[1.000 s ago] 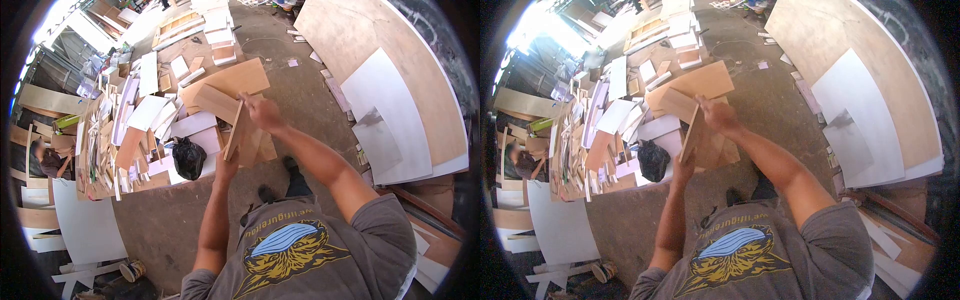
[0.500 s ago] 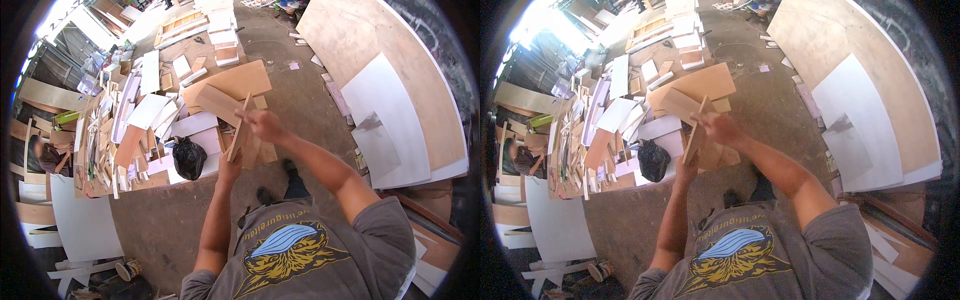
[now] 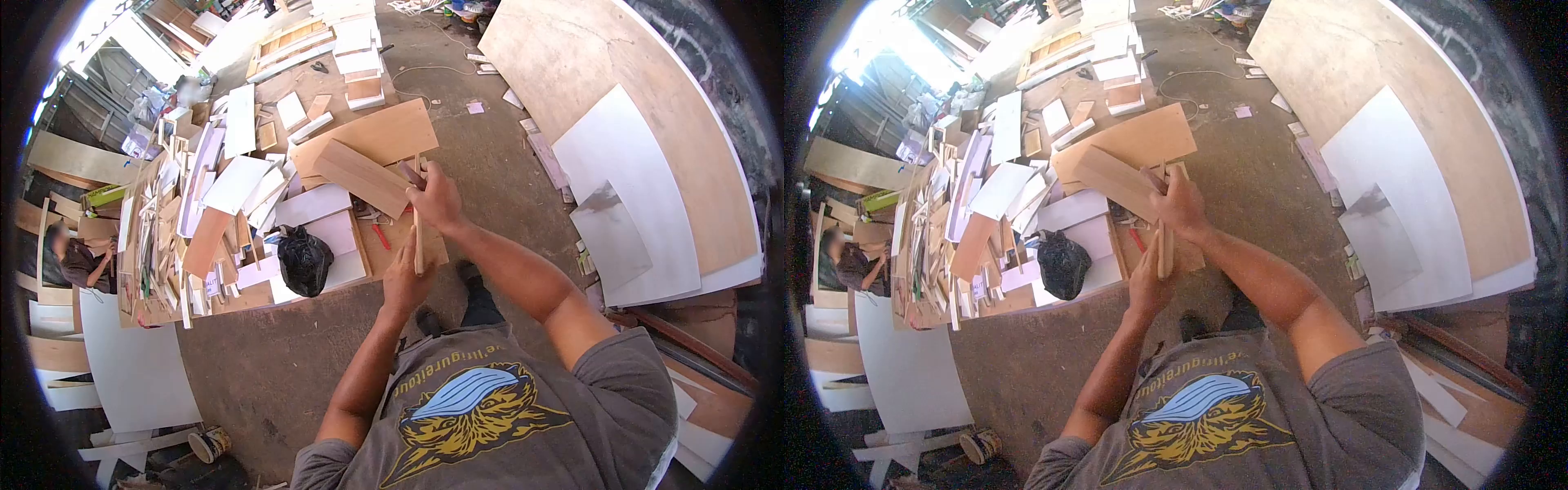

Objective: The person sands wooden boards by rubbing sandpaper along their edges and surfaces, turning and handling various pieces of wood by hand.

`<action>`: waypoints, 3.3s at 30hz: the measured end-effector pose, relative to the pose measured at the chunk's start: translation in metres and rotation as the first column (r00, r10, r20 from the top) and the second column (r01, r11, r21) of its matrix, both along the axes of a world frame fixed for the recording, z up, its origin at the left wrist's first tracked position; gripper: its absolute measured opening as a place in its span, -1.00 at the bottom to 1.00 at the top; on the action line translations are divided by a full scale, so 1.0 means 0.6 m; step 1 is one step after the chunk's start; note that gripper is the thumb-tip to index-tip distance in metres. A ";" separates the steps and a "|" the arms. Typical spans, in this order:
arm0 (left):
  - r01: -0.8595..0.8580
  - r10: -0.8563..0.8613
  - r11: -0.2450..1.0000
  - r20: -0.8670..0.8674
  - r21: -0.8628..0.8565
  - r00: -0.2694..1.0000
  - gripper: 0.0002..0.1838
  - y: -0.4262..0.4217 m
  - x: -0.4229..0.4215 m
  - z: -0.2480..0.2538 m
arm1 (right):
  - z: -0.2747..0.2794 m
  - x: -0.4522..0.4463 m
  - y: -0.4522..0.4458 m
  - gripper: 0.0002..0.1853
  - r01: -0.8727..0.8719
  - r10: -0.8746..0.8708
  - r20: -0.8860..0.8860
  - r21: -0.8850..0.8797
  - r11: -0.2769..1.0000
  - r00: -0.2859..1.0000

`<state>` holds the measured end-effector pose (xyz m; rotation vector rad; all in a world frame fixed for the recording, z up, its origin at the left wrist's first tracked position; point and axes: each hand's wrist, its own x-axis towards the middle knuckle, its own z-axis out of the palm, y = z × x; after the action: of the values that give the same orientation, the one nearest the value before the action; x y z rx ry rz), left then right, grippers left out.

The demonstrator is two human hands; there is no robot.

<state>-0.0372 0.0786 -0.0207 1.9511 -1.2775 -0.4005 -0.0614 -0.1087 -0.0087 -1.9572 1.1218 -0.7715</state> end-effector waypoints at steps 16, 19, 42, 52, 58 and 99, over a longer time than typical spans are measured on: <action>-0.088 0.029 0.977 -0.291 -0.192 0.956 -0.36 -0.080 0.170 0.021 | 0.149 -0.030 -0.100 -0.62 -0.837 0.753 -0.384 -0.362 0.410 0.535; -0.032 0.014 0.997 -0.254 -0.067 0.967 -0.62 -0.087 0.171 0.017 | 0.120 -0.017 -0.102 -0.64 -0.810 0.753 -0.343 -0.415 0.414 0.561; -0.163 0.135 0.968 -0.152 -0.189 0.979 -0.81 -0.067 0.166 -0.013 | -0.010 0.037 0.009 -0.47 -0.399 0.472 0.138 -0.363 0.842 0.871; -0.205 0.164 0.961 -0.214 -0.188 0.963 -0.79 -0.027 0.175 -0.038 | -0.020 0.050 0.034 -0.38 -0.418 0.523 0.215 -0.391 0.820 0.825; -0.217 0.161 0.960 -0.285 -0.178 0.945 -0.76 0.006 0.178 -0.061 | -0.035 0.052 0.029 -0.39 -0.485 0.579 0.080 -0.462 0.742 0.811; -0.203 0.154 0.974 -0.359 -0.104 0.921 -0.83 0.018 0.196 -0.059 | -0.002 0.050 0.090 -0.50 -0.404 0.427 -0.039 -0.416 0.815 0.903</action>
<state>0.0805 0.0893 -0.0560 1.7642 -0.8679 -0.5240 -0.0313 -0.0546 -0.0101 -2.4052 0.4737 -0.8627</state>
